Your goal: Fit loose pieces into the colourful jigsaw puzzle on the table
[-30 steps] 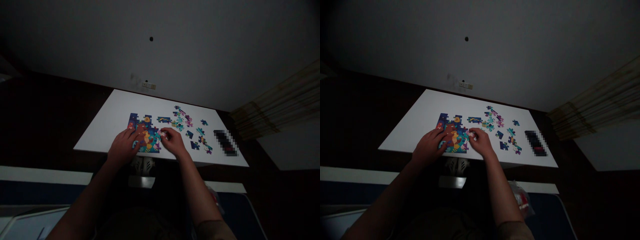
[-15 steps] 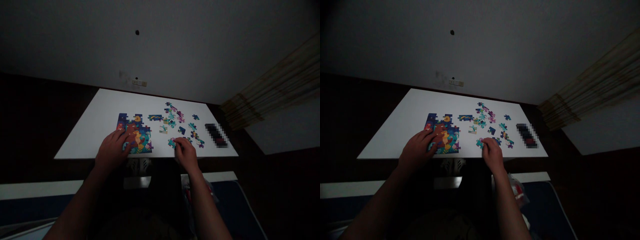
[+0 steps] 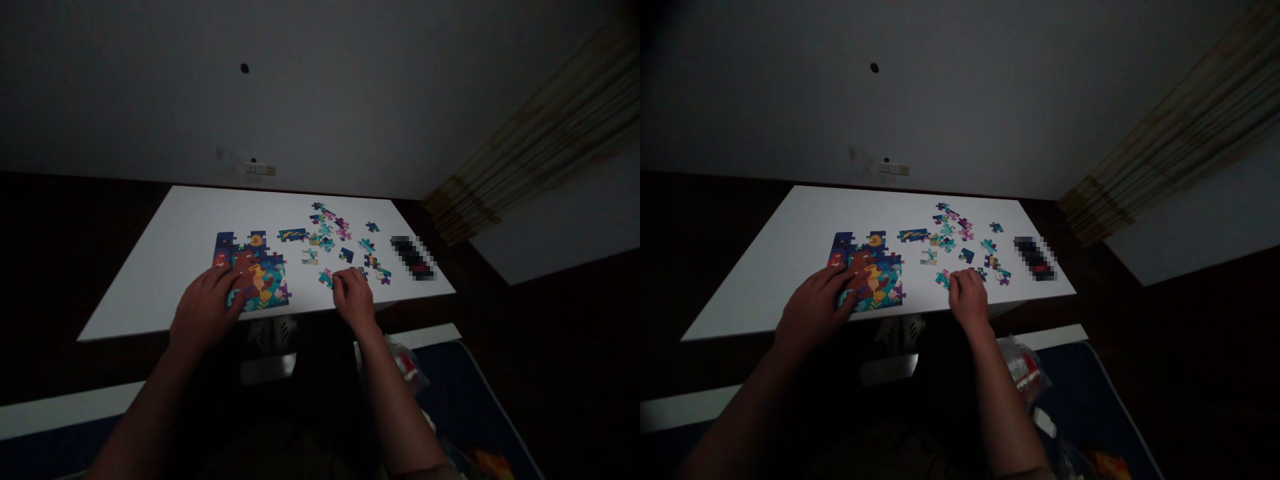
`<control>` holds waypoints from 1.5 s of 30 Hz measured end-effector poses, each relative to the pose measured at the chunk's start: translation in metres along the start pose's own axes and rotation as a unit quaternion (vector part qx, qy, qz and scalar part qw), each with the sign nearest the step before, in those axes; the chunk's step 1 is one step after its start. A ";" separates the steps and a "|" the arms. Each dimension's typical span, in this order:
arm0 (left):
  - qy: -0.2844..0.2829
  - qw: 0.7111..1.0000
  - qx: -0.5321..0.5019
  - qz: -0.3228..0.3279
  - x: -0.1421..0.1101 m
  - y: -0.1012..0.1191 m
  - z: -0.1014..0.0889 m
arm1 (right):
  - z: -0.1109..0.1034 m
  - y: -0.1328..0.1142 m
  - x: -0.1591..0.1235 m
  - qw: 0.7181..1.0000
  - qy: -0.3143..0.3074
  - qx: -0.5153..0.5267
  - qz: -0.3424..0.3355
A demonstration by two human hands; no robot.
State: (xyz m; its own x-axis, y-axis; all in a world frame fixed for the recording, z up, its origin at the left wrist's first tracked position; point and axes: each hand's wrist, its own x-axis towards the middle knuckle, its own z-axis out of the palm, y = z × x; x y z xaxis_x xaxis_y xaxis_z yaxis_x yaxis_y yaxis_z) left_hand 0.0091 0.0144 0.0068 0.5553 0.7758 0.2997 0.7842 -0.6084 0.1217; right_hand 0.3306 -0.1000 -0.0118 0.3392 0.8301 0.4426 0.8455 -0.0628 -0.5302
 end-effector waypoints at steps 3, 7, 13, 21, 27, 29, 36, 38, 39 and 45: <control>-0.004 1.000 0.004 0.001 0.000 0.001 0.000 | 0.001 -0.001 -0.005 1.000 0.015 0.017 0.001; -0.004 1.000 0.002 -0.005 0.000 0.001 0.000 | -0.014 0.007 -0.008 0.997 0.064 0.009 0.039; -0.012 1.000 -0.010 -0.024 -0.001 0.003 0.000 | -0.067 0.067 0.004 0.979 0.023 -0.155 0.130; -0.022 0.999 -0.014 -0.041 -0.002 0.009 -0.005 | -0.078 0.109 0.014 0.990 -0.041 -0.095 0.094; -0.015 0.998 -0.023 -0.059 -0.002 0.010 -0.005 | -0.088 0.101 0.025 0.996 -0.016 0.008 0.089; -0.015 0.998 -0.029 -0.058 -0.002 0.011 -0.006 | -0.092 0.096 0.023 0.996 -0.004 0.021 0.088; -0.003 0.998 -0.034 -0.056 -0.004 0.012 -0.005 | -0.066 0.031 0.005 0.973 -0.059 0.184 0.126; 0.001 0.998 -0.036 -0.046 -0.005 0.012 -0.007 | -0.048 0.001 0.006 0.971 -0.097 0.197 0.094; 0.005 0.998 -0.038 -0.040 -0.006 0.012 -0.008 | -0.037 -0.011 0.007 0.970 -0.111 0.200 0.078; 0.031 0.998 -0.053 -0.020 -0.014 0.012 -0.017 | 0.030 -0.042 0.027 0.981 -0.132 0.138 0.048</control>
State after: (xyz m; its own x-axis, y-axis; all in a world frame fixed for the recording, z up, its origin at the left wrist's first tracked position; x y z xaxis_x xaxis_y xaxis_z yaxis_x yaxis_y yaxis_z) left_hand 0.0061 -0.0061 0.0201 0.5041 0.7895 0.3502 0.7694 -0.5947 0.2332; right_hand 0.2917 -0.0587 0.0009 0.2626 0.9442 0.1988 0.6593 -0.0252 -0.7515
